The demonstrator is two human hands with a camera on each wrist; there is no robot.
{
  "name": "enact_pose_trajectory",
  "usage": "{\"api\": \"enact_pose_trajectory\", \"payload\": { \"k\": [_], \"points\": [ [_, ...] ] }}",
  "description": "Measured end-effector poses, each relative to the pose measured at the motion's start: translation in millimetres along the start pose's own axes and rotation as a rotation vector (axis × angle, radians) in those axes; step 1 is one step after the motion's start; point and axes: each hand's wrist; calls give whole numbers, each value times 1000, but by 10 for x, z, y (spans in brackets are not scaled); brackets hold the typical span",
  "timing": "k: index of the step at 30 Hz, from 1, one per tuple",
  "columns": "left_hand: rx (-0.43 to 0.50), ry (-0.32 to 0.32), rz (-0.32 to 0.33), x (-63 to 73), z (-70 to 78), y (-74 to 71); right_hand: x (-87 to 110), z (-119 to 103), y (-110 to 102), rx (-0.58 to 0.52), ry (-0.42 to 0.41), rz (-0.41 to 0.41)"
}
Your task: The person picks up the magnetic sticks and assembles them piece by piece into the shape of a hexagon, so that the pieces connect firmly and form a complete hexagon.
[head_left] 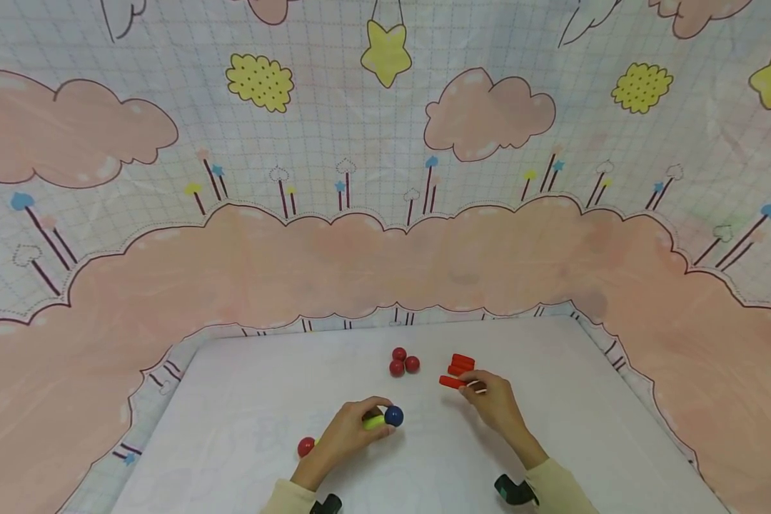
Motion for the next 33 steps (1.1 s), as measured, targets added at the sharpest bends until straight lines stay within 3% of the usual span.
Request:
{"api": "enact_pose_trajectory", "payload": {
  "k": [25,33],
  "points": [
    [-18,-11,-2,-4,27,-6,222,-335,69,-13,-79,-60],
    [-17,-21,-1,-6,30,-14,237,-398,112,-22,-100,-119]
  ]
}}
Point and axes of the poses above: each hand's wrist, its own x-axis away from the middle knuckle, its own y-axis out of the palm, z = x × y, and after that the axes turned 3 degrees about y, right-handed
